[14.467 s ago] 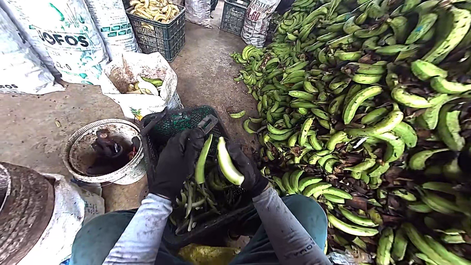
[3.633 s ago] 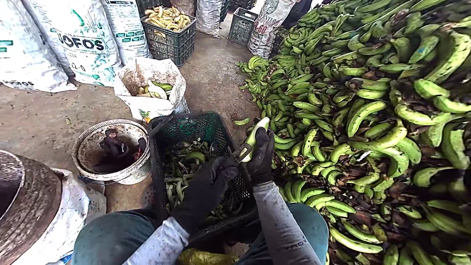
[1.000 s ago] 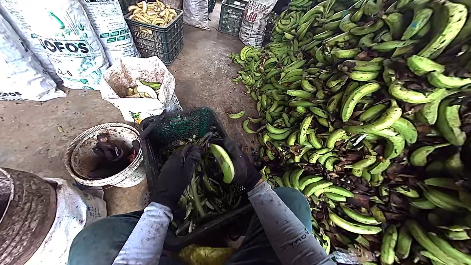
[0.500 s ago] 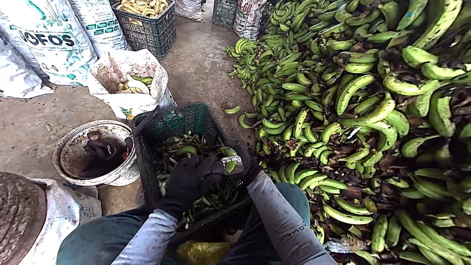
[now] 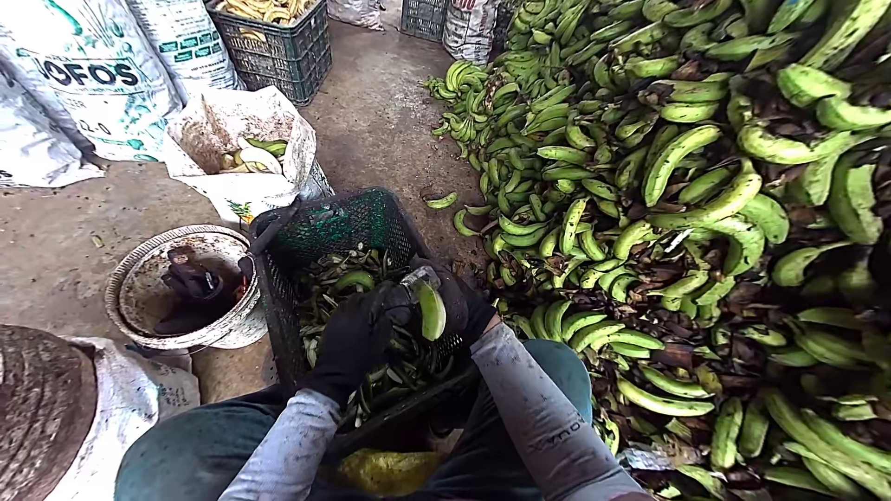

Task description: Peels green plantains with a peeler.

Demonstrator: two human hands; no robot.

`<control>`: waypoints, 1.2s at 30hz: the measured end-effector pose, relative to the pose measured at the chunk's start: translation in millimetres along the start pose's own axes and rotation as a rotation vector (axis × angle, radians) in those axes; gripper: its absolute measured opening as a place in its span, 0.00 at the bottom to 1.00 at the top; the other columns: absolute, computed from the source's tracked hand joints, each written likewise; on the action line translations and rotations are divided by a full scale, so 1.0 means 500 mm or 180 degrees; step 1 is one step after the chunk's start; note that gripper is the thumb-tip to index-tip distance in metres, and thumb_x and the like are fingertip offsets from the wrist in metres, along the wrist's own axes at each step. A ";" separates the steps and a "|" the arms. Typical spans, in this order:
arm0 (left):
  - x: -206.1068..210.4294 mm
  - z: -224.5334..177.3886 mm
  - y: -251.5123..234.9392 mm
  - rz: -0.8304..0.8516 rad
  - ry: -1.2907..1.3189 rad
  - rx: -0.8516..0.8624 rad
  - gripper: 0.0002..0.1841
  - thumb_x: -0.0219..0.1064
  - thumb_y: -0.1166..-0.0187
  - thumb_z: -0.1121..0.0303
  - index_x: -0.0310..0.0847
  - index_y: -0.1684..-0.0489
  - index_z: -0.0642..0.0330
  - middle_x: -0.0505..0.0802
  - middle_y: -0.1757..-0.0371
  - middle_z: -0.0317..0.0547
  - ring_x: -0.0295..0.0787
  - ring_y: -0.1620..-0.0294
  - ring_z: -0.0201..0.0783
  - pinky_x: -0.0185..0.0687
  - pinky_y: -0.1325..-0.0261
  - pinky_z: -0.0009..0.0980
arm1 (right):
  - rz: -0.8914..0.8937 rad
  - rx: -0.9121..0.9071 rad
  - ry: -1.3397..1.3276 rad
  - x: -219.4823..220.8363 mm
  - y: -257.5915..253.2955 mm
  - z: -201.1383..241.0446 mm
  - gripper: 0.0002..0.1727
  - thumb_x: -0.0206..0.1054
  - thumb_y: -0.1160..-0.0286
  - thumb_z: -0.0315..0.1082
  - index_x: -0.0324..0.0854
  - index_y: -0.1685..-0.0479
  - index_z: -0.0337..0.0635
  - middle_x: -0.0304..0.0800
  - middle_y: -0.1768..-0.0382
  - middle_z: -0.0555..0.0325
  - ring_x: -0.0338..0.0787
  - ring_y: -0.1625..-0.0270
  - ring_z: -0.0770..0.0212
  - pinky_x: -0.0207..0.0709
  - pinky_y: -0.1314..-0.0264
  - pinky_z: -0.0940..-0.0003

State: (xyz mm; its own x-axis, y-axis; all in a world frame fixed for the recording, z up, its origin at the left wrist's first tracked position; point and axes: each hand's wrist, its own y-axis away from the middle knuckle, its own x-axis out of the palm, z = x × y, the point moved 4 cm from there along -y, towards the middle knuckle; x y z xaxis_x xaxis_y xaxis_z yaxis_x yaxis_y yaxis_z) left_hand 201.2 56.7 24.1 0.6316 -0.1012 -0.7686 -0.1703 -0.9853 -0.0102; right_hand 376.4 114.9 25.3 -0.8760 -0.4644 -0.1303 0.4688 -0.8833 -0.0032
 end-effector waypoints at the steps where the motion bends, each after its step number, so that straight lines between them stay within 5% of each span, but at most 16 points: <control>1: 0.001 0.003 -0.003 -0.0030 0.0073 -0.0088 0.28 0.54 0.13 0.46 0.73 0.16 0.45 0.88 0.31 0.56 0.83 0.28 0.55 0.73 0.23 0.56 | -0.0074 0.0085 -0.0386 0.003 -0.005 -0.007 0.18 0.48 0.10 0.37 0.78 0.36 0.40 0.87 0.52 0.58 0.86 0.52 0.71 0.82 0.44 0.71; 5: -0.001 0.004 0.001 -0.0399 -0.0250 -0.0231 0.32 0.56 0.16 0.42 0.75 0.18 0.50 0.88 0.34 0.63 0.85 0.33 0.62 0.77 0.30 0.61 | -0.0527 0.0746 -0.1925 0.026 -0.017 -0.040 0.28 0.38 0.07 0.56 0.79 0.42 0.49 0.88 0.61 0.56 0.89 0.59 0.63 0.86 0.56 0.63; 7: 0.002 -0.002 0.003 -0.0430 -0.0403 -0.0179 0.32 0.58 0.17 0.44 0.76 0.18 0.52 0.87 0.33 0.67 0.84 0.33 0.67 0.77 0.32 0.63 | -0.0823 0.0659 -0.1314 0.030 -0.009 -0.046 0.22 0.40 0.05 0.47 0.74 0.31 0.46 0.86 0.53 0.56 0.87 0.55 0.66 0.84 0.52 0.67; 9: 0.004 0.002 0.003 -0.0230 -0.0070 -0.0379 0.30 0.56 0.14 0.46 0.73 0.16 0.50 0.86 0.30 0.62 0.83 0.29 0.62 0.75 0.27 0.60 | -0.0915 0.0365 -0.0010 0.028 0.001 -0.037 0.22 0.47 0.08 0.36 0.69 0.20 0.38 0.85 0.39 0.49 0.86 0.41 0.66 0.80 0.36 0.67; 11: -0.004 0.021 -0.001 -0.0213 0.0597 -0.0719 0.29 0.54 0.12 0.43 0.74 0.17 0.46 0.89 0.34 0.53 0.86 0.33 0.51 0.78 0.29 0.56 | -0.0818 0.0086 0.0433 0.037 0.007 -0.019 0.23 0.46 0.08 0.40 0.72 0.23 0.40 0.86 0.39 0.50 0.85 0.39 0.67 0.79 0.32 0.66; 14: -0.025 0.069 -0.006 -0.0369 0.1305 -0.1148 0.26 0.50 0.09 0.44 0.76 0.22 0.46 0.92 0.45 0.49 0.90 0.47 0.44 0.83 0.40 0.52 | -0.0697 0.0037 -0.0094 0.038 0.009 -0.010 0.28 0.39 0.08 0.50 0.79 0.33 0.44 0.88 0.51 0.57 0.87 0.51 0.69 0.83 0.44 0.67; 17: -0.044 0.082 -0.002 -0.0594 0.1441 -0.1302 0.25 0.53 0.10 0.45 0.74 0.24 0.48 0.92 0.51 0.48 0.91 0.57 0.41 0.87 0.50 0.45 | -0.0581 0.0506 -0.1943 0.027 -0.009 -0.036 0.30 0.39 0.10 0.60 0.79 0.46 0.47 0.80 0.76 0.60 0.80 0.80 0.68 0.80 0.77 0.73; 19: -0.050 0.074 0.003 -0.0584 0.1350 -0.1236 0.23 0.57 0.12 0.45 0.76 0.31 0.50 0.91 0.58 0.46 0.89 0.60 0.40 0.85 0.53 0.46 | -0.0383 0.0780 -0.2708 0.014 -0.009 -0.038 0.31 0.44 0.13 0.64 0.82 0.52 0.48 0.79 0.79 0.61 0.79 0.83 0.68 0.79 0.81 0.75; 22: -0.040 0.044 0.012 -0.0237 0.0965 -0.0725 0.28 0.61 0.18 0.39 0.79 0.34 0.51 0.90 0.57 0.43 0.88 0.58 0.40 0.84 0.51 0.48 | -0.0127 0.1022 -0.3172 -0.008 -0.005 -0.042 0.24 0.50 0.15 0.56 0.81 0.60 0.46 0.80 0.79 0.61 0.80 0.84 0.70 0.78 0.83 0.78; 29: 0.019 -0.043 0.036 0.0236 0.0522 0.0460 0.40 0.54 0.22 0.28 0.82 0.29 0.55 0.90 0.37 0.51 0.86 0.34 0.47 0.79 0.28 0.52 | -0.0162 0.0689 -0.3218 -0.021 0.006 -0.060 0.20 0.47 0.16 0.47 0.83 0.67 0.51 0.88 0.74 0.61 0.88 0.72 0.68 0.85 0.68 0.70; 33: 0.038 -0.034 0.023 0.0378 0.0420 0.0076 0.33 0.60 0.19 0.38 0.80 0.28 0.55 0.89 0.36 0.52 0.85 0.33 0.50 0.77 0.28 0.54 | -0.0059 0.0606 -0.2663 0.008 0.014 -0.060 0.20 0.46 0.14 0.41 0.83 0.66 0.49 0.88 0.75 0.63 0.87 0.73 0.72 0.84 0.68 0.76; 36: 0.014 -0.008 0.005 -0.0014 0.0174 -0.0519 0.23 0.62 0.17 0.52 0.83 0.32 0.57 0.90 0.37 0.57 0.87 0.34 0.56 0.78 0.30 0.59 | -0.0311 0.0327 -0.1930 0.017 0.014 -0.073 0.15 0.46 0.10 0.34 0.80 0.54 0.44 0.86 0.68 0.63 0.86 0.64 0.72 0.84 0.58 0.74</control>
State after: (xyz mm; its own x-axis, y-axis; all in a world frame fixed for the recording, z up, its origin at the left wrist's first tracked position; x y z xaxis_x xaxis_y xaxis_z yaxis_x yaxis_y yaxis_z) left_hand 208.3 53.1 21.0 0.6730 -0.0999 -0.7329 -0.0453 -0.9945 0.0940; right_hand 376.2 106.9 -11.9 -0.8370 -0.3082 0.4521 0.3963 -0.9112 0.1127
